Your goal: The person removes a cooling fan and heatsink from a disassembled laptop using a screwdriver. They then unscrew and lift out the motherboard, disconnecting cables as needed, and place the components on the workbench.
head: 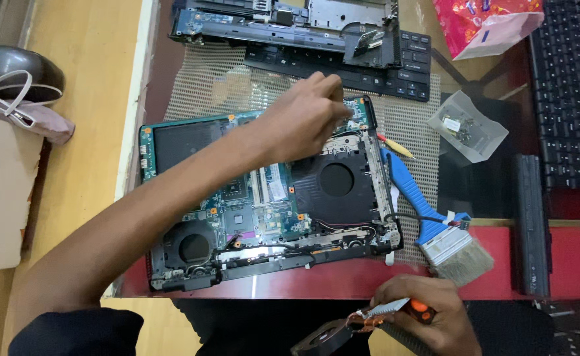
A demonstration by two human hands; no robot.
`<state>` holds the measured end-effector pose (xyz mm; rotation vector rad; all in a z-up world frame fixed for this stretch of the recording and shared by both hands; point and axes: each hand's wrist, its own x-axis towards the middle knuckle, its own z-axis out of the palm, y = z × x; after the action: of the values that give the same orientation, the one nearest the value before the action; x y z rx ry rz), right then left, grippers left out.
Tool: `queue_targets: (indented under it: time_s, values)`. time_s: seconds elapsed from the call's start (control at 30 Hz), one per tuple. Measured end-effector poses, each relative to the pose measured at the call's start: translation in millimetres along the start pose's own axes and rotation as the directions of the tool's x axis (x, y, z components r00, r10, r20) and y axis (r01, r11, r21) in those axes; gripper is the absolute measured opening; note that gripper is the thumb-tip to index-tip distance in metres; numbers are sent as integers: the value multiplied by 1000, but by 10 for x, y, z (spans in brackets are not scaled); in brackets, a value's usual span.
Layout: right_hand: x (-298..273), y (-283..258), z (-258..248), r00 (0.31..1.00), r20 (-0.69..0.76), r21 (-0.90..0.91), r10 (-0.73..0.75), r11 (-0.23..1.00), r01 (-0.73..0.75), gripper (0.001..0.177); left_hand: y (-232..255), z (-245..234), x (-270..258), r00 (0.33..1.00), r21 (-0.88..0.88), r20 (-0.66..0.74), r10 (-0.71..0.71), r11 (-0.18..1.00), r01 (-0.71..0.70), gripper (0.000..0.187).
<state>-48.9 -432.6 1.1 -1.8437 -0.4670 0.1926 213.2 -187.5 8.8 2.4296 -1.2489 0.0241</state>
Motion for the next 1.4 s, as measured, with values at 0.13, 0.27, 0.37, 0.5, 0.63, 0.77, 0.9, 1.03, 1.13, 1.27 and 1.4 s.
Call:
queue_targets:
  time_s: [0.13,0.27,0.37,0.5,0.63,0.77,0.9,1.03,1.13,1.27,1.4]
  values:
    - [-4,-44,15,994,-66,10,92,996,-92,22,22,126,47,994,-116,-109,-21,993,8,22]
    - [18,-39,-18,996,-32,20,78,997,-77,22,19,182,39,982,-282,-141,-122,956,78,21]
    - [8,6,-35,998,-8,26,63,998,-62,23,-31,299,58,976,-282,-181,-121,957,67,18]
    - [-18,2,-5,994,-76,93,78,993,-71,20,-78,379,113,973,-283,-190,-133,956,76,24]
    - [-13,-5,-2,990,-87,98,115,990,-106,14,-89,217,157,983,-359,-85,-165,925,125,29]
    - [16,2,-29,996,-37,95,77,993,-73,13,-209,59,286,985,-416,85,-151,893,173,38]
    - [-65,107,-51,993,-23,133,113,985,-109,13,-27,-202,333,965,-353,207,-161,908,227,42]
    - [-12,86,-72,996,14,119,92,989,-92,13,-70,-171,257,990,-303,135,-45,949,84,40]
    - [-7,110,-71,997,16,73,71,995,-72,13,-134,-139,255,995,-268,87,43,963,-18,43]
    - [5,92,-69,999,27,44,37,998,-38,13,-320,-19,438,985,-397,142,101,917,-37,16]
    - [5,86,-47,998,-8,59,55,997,-55,14,-331,-13,608,963,-500,213,166,865,-39,27]
